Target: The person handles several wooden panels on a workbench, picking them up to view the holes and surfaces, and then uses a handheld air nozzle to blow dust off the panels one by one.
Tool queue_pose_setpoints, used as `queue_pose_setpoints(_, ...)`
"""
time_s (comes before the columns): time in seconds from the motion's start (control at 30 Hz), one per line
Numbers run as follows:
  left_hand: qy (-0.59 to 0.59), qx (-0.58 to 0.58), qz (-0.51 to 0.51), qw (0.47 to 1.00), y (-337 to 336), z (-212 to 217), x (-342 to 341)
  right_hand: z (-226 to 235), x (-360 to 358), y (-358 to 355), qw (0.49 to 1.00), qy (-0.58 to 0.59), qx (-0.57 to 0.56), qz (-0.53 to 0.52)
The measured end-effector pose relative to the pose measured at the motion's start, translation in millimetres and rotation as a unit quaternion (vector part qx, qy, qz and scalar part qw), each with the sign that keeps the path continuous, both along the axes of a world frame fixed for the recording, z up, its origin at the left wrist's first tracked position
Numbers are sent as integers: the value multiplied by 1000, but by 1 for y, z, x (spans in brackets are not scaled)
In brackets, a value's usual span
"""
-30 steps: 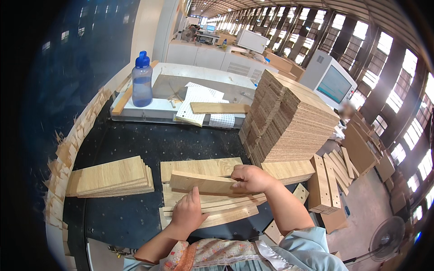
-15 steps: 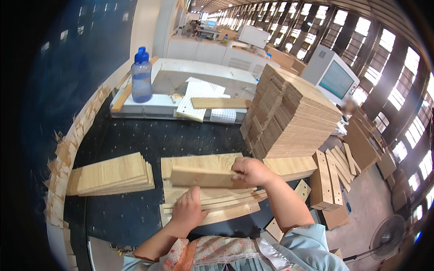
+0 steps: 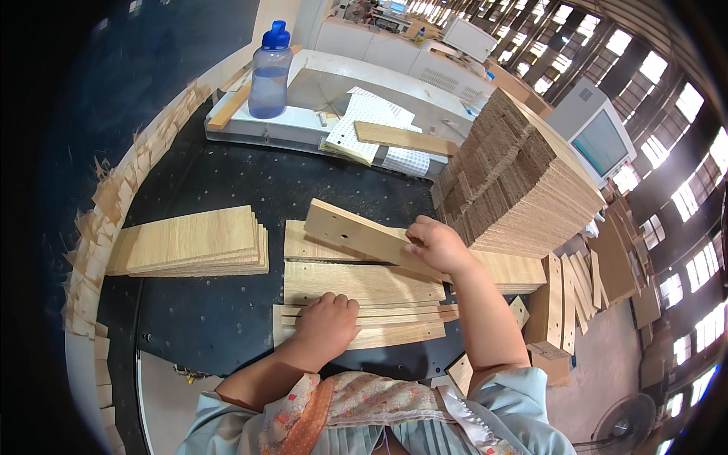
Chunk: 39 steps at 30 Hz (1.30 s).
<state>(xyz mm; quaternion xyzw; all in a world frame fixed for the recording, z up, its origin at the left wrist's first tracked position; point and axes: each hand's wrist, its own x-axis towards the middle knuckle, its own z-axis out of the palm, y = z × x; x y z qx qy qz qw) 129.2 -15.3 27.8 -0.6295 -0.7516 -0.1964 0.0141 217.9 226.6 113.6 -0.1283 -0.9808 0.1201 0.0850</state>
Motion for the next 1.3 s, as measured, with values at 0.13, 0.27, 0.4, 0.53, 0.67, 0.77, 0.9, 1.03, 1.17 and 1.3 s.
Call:
queue_pose_setpoints(0.13, 3, 49, -12, 999, 0, -3, 0, -41, -35, -8, 996, -20, 89, 0)
queue_pose_setpoints(0.27, 24, 70, -16, 997, -2, -8, -1, -42, -51, -8, 995, 8, 100, 17)
queue_pose_setpoints(0.4, 43, 66, -14, 997, 0, -11, -2, -39, -62, -3, 992, -6, 127, 13)
queue_pose_setpoints(0.53, 52, 47, -18, 997, -1, -8, -2, -48, -66, 0, 992, -16, 123, 37)
queue_pose_setpoints(0.67, 57, 39, -22, 997, -1, -7, -3, -46, -72, 4, 989, -71, 126, 19)
queue_pose_setpoints(0.77, 54, 32, -28, 998, 0, -4, -5, -50, -75, 5, 990, -103, 101, 0)
queue_pose_setpoints(0.9, 52, 44, -27, 997, 0, -5, -4, -58, -70, 22, 994, -95, 41, -38)
queue_pose_setpoints(1.03, 57, 50, -23, 997, 0, -6, -2, -57, -58, 32, 986, -98, -101, -89)
queue_pose_setpoints(1.17, 73, 54, -18, 996, 0, -7, -1, -47, -44, 41, 961, -44, -260, -84)
queue_pose_setpoints(1.3, 77, 56, -17, 995, -2, -9, -2, -28, -33, 32, 930, -71, -346, -101)
